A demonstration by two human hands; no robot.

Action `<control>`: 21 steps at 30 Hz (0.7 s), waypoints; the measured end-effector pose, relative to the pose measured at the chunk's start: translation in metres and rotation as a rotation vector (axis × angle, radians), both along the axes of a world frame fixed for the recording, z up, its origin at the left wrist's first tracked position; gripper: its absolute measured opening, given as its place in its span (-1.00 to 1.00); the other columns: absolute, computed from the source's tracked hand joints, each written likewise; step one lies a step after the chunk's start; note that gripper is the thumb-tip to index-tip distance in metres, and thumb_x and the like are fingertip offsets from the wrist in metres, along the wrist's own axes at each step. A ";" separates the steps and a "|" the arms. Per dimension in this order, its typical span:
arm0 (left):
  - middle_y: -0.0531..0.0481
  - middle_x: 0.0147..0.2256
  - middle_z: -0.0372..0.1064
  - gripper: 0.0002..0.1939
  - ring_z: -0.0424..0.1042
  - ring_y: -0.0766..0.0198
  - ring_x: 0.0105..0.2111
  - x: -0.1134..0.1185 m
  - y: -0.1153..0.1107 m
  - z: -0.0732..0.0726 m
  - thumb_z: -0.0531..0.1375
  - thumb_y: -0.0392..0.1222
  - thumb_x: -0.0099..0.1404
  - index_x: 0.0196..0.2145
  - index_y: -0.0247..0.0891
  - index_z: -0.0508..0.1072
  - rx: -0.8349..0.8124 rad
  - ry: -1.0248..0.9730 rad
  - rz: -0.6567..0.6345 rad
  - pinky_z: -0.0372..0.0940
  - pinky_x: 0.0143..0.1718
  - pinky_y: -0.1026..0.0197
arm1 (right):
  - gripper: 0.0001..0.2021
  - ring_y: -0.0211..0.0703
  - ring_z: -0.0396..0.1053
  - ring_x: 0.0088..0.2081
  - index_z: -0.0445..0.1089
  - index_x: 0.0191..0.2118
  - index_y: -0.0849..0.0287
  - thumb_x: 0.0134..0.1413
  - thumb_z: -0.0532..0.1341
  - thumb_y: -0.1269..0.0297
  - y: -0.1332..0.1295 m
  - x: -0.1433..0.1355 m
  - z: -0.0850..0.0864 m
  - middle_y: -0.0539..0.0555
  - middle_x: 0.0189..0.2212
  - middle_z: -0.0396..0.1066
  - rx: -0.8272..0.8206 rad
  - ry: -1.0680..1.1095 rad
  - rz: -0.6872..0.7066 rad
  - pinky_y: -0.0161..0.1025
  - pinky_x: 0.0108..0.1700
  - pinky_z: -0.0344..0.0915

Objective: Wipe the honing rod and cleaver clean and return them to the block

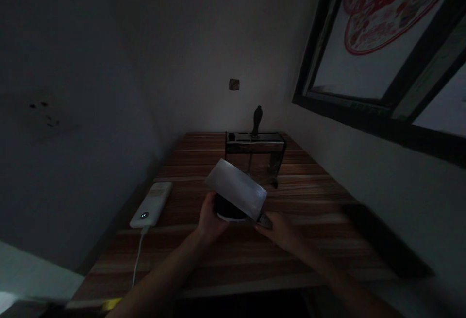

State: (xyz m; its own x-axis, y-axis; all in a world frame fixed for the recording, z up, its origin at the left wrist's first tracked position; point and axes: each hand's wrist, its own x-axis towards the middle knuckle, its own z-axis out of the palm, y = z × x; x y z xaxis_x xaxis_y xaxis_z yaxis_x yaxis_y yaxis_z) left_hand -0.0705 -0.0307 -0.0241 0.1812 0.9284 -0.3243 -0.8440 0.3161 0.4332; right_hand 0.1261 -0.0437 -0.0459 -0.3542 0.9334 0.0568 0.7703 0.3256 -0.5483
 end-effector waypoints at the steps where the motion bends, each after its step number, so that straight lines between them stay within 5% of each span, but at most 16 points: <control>1: -0.01 -0.44 0.49 -0.78 0.47 0.18 -0.37 -0.001 0.000 0.000 0.04 -0.18 0.20 -0.45 -0.30 0.44 0.006 -0.001 0.001 0.30 -0.16 0.10 | -0.73 -0.15 0.37 -0.45 0.39 -0.39 0.21 -0.01 0.12 0.10 0.000 0.000 0.000 0.10 -0.47 0.44 0.007 -0.024 0.005 -0.34 -0.48 0.11; 11: -0.03 -0.36 0.51 -0.77 0.42 0.12 -0.17 0.003 0.002 -0.002 0.03 -0.15 0.22 -0.31 -0.26 0.45 -0.003 -0.068 0.006 0.17 0.01 0.04 | -0.67 -0.09 0.42 -0.38 0.38 -0.32 0.17 0.05 0.04 0.02 0.001 0.003 0.001 0.14 -0.42 0.47 0.132 -0.270 0.105 -0.30 -0.39 0.14; 21: 0.02 -0.39 0.49 -0.82 0.45 0.18 -0.22 -0.008 0.009 -0.002 0.07 -0.19 0.18 -0.33 -0.22 0.45 -0.033 0.056 0.161 0.28 -0.09 0.12 | -0.72 -0.08 0.42 -0.37 0.37 -0.31 0.15 0.04 0.06 0.07 0.002 0.006 -0.012 0.10 -0.40 0.47 0.198 -0.057 0.006 -0.29 -0.37 0.17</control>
State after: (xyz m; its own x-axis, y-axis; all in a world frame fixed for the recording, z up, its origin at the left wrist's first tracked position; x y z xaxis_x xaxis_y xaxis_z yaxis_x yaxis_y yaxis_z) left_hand -0.0788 -0.0215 -0.0257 0.0120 0.9326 -0.3606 -0.8596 0.1938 0.4728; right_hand 0.1326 -0.0422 -0.0582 -0.3672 0.9041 0.2185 0.7959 0.4269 -0.4292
